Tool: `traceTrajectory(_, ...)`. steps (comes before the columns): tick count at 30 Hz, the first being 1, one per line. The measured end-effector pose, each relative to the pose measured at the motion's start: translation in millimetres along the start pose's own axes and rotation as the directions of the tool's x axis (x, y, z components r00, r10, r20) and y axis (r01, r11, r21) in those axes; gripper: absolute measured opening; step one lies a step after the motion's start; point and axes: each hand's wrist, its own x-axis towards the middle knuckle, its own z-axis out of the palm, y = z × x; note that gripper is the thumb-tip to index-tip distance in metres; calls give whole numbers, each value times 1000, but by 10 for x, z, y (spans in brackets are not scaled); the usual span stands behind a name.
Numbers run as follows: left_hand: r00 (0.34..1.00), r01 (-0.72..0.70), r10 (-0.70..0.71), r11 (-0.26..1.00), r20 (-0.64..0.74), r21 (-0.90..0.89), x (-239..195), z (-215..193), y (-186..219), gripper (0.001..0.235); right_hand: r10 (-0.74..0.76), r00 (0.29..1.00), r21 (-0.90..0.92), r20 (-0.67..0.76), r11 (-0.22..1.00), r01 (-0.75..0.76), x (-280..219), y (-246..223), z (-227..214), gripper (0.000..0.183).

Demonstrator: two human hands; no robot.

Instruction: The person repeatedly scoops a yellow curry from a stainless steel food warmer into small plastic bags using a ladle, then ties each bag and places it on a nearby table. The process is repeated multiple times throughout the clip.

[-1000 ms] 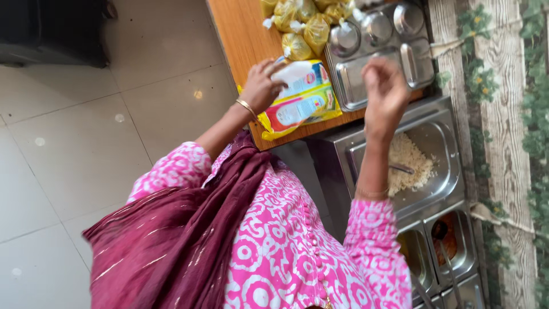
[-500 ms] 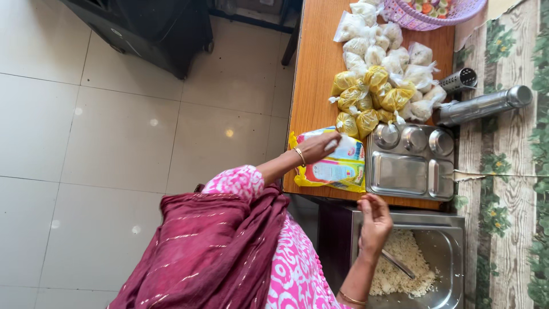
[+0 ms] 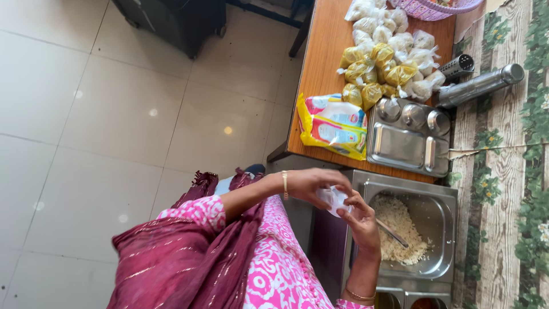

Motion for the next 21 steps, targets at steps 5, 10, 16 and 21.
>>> traceTrajectory(5, 644, 654, -764, 580, -46, -486, -563, 129, 55, 69, -82, 990, 87, -118, 992, 93, -159, -138, 346, 20)
traceTrajectory(10, 640, 514, -768, 457, -30, -726, -1031, 388, 62, 46, -167, 946, 112, -279, 972, 205, -478, -99, 635, 22)
traceTrajectory(16, 721, 603, -682, 528, 124, -598, -1183, 484, 486, 43, -203, 890, 78, -409, 964, 256, -1005, 32, 970, 24)
traceTrajectory(21, 660, 721, -742, 582, 116, -376, -1190, 605, 924, 31, -286, 793, -407, -539, 912, 52, -1298, -47, 1412, 35)
